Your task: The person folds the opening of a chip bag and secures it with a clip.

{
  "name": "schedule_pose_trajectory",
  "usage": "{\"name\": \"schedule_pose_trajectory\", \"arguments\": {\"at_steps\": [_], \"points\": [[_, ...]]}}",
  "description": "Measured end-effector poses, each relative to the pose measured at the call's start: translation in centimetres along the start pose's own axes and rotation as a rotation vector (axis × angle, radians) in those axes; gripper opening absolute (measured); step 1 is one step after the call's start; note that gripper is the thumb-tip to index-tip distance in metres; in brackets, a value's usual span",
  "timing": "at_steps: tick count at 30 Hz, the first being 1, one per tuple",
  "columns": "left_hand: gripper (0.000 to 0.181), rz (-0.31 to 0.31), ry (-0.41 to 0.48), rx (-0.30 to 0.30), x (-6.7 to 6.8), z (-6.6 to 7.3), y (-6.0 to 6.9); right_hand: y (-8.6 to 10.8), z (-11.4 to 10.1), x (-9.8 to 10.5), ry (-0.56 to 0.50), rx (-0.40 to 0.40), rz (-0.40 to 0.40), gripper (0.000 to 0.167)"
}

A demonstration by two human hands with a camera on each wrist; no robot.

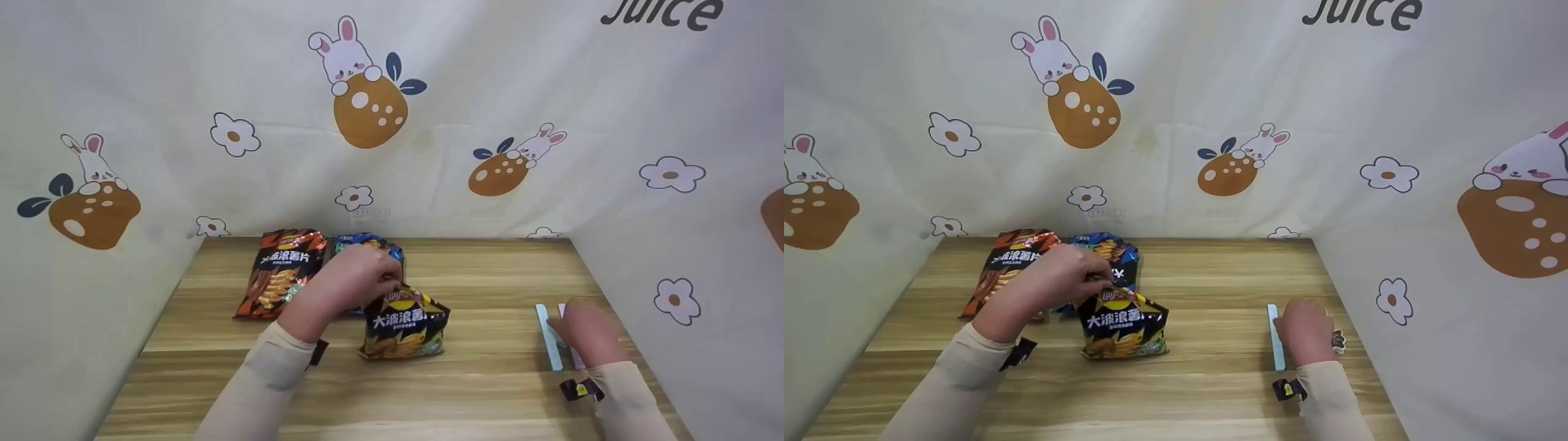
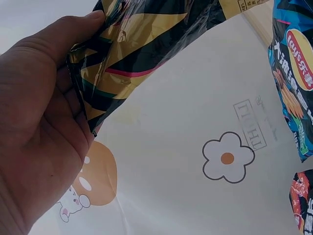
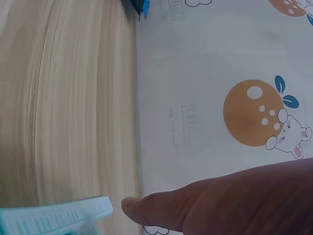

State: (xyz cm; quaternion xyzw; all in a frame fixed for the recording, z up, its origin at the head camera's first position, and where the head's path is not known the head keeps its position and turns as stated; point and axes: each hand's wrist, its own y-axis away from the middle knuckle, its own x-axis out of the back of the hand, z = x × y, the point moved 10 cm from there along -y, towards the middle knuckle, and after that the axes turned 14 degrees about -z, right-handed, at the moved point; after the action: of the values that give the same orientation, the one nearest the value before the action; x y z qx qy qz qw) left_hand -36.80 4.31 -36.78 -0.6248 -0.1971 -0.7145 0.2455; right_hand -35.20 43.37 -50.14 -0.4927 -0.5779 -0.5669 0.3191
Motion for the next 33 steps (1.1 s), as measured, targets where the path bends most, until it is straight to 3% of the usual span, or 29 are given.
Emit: {"name": "schedule_pose_trajectory", "arguments": {"at_steps": [9,17,33], "points": [[0.008,-0.002,-0.003,0.014,0.0,-0.2,0.0,-0.3,-0.8,-1.2,-0.005,0.085,0.058,0.029],[0.007,-0.007,-0.005,0.009,0.0,0.0,-0.1,-0.5,-0.5,-2.2,-0.028,0.047,0.061,0.027],[0.008,0.004,-0.026,0.006,-0.1,0.1,-0.2,-0.3,-0.8,-2.2,-0.081,0.083,0.134,0.032]]}}
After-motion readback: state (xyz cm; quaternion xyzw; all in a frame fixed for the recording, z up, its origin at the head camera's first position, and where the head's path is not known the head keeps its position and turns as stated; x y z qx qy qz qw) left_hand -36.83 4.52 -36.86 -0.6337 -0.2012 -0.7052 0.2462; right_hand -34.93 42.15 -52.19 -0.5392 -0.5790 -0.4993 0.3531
